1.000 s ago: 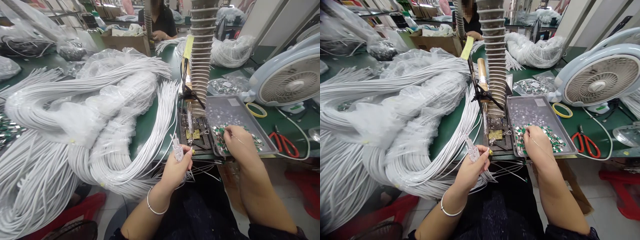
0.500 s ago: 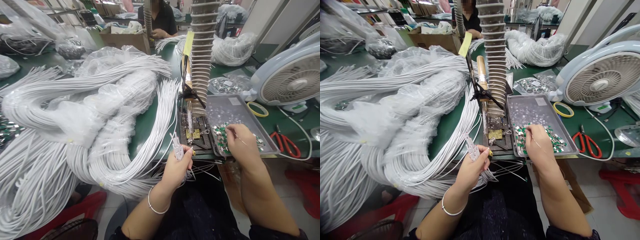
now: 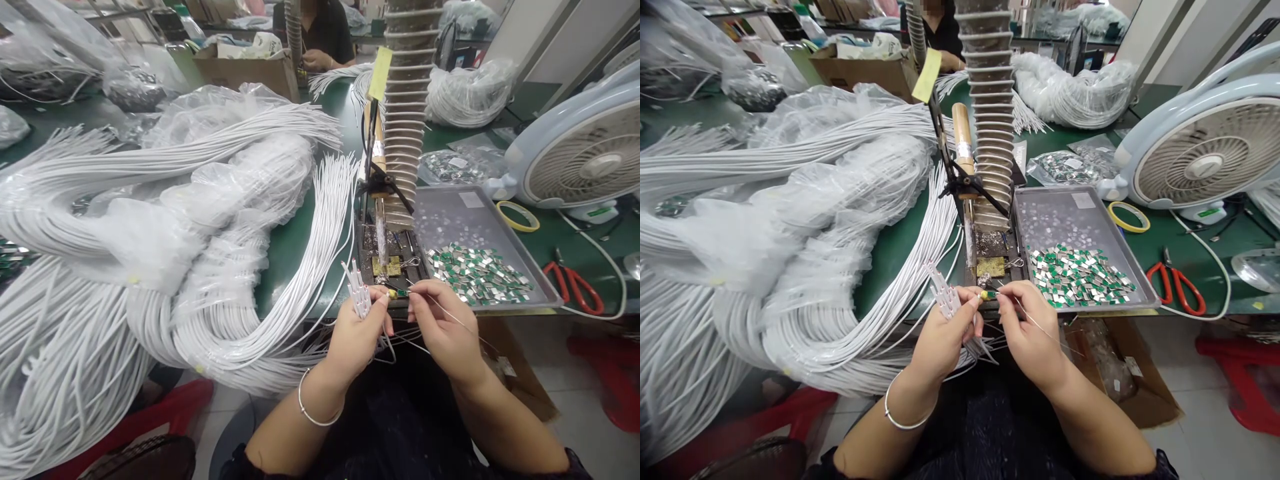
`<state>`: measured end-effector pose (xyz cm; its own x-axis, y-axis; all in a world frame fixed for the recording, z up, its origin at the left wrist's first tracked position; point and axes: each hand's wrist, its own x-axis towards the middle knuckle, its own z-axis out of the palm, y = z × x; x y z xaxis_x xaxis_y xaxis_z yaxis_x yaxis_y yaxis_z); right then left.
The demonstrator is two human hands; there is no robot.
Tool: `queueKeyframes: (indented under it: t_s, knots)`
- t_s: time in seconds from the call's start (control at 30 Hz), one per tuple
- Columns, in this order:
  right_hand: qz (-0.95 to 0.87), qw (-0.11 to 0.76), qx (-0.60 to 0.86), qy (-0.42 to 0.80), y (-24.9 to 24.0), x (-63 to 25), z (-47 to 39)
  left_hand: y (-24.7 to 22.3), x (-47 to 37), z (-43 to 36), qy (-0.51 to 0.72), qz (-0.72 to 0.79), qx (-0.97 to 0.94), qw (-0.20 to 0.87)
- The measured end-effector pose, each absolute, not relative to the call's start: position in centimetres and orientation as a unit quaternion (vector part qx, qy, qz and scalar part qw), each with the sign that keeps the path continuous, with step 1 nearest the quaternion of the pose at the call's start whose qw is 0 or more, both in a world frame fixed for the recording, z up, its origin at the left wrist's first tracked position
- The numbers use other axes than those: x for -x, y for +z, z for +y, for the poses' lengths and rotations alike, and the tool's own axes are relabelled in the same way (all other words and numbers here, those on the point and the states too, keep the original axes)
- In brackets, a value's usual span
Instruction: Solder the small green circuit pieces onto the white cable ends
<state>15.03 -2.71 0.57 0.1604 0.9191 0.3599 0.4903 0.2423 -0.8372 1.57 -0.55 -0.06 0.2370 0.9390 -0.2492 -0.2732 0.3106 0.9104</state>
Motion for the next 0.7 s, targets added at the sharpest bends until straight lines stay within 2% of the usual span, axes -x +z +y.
queueKeyframes:
  t_s: [0.47,0.7]
  knots:
    - [-0.621,0.508,0.555,0.22,0.1,-14.0,-2.2,0.7,-1.4,-0.8,0.476,0.404,-0.402,0.669]
    - [-0.698,0.509,0.501,0.045,-0.4,-14.2,-2.4,1.3,-1.7,-0.6,0.479,0.416,-0.373,0.677]
